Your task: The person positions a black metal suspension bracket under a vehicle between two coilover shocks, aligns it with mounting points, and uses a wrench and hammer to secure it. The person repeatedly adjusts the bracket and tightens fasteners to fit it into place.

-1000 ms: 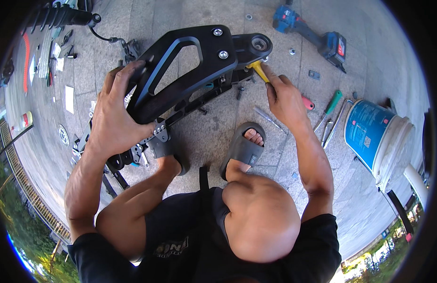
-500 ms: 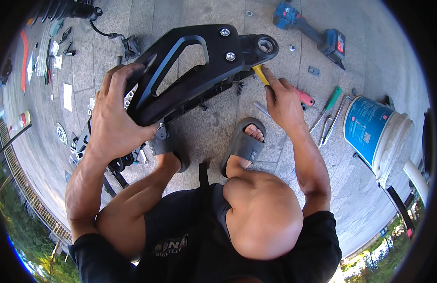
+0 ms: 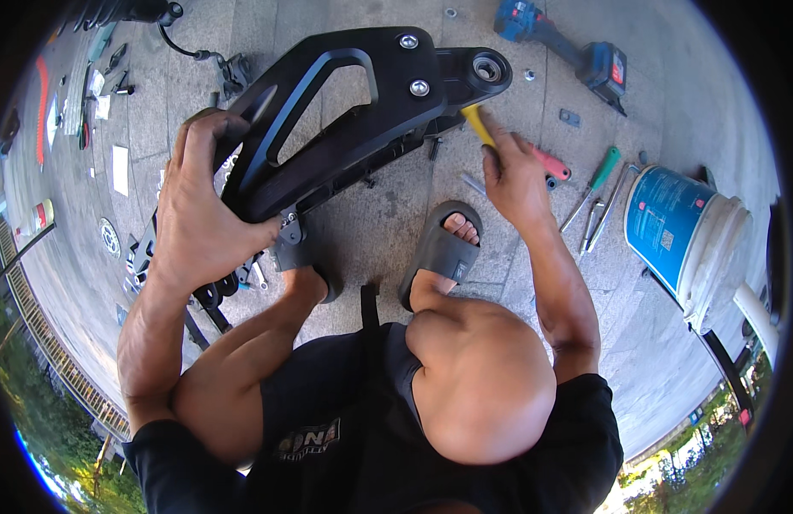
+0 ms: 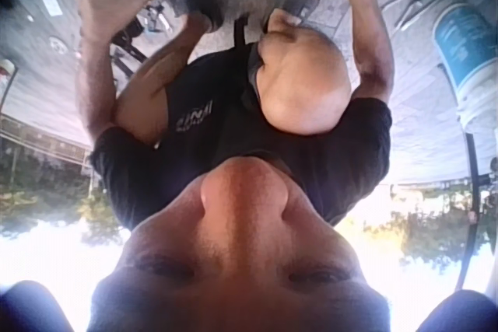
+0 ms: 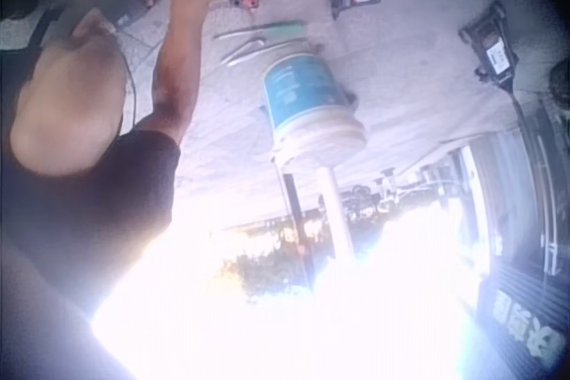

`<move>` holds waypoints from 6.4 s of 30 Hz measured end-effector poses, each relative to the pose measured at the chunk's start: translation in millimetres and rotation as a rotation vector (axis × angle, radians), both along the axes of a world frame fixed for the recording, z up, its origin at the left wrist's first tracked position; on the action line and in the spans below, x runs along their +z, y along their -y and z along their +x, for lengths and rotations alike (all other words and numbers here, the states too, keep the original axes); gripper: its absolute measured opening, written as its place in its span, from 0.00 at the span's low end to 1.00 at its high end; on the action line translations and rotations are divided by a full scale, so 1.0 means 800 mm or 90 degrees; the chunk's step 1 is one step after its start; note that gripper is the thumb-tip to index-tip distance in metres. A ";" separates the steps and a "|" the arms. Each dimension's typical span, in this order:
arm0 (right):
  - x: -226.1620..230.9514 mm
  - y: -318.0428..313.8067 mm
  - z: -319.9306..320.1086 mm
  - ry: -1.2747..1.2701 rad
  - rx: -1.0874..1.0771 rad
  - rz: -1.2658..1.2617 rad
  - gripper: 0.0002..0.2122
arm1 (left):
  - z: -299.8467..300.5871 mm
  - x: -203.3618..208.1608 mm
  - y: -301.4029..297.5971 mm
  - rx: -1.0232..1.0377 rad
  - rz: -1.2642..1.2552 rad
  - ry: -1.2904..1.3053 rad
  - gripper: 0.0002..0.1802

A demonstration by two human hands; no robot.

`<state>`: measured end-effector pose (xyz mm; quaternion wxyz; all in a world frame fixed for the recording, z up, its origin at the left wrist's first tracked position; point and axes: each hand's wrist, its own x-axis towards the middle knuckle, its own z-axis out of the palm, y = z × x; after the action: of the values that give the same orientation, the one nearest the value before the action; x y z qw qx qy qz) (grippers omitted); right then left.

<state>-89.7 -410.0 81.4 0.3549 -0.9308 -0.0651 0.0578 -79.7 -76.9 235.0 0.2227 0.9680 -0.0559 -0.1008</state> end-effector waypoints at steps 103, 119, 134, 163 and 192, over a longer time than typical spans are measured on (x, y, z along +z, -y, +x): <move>-0.171 0.142 -0.360 -0.070 -0.478 -0.175 0.17 | 0.041 -0.029 -0.001 0.004 0.163 -0.056 0.54; -0.088 0.115 -0.129 -0.002 -0.306 0.097 0.11 | 0.082 -0.028 0.011 -0.067 0.058 -0.160 0.73; -0.138 -0.044 0.054 -0.480 -0.318 0.651 0.11 | 0.058 -0.020 0.004 -0.076 0.044 -0.126 0.73; -0.085 -0.047 -0.033 -0.443 -0.385 1.133 0.12 | -0.045 0.031 -0.026 -0.161 0.139 -0.214 0.71; -0.017 -0.059 -0.012 -0.068 -0.071 1.023 0.31 | 0.159 -0.031 -0.112 -0.021 -0.040 -0.286 0.49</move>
<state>-99.2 -362.8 68.2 0.9206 -0.3892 -0.0229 0.0202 47.2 12.5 210.0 0.2579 0.9128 -0.0239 -0.3157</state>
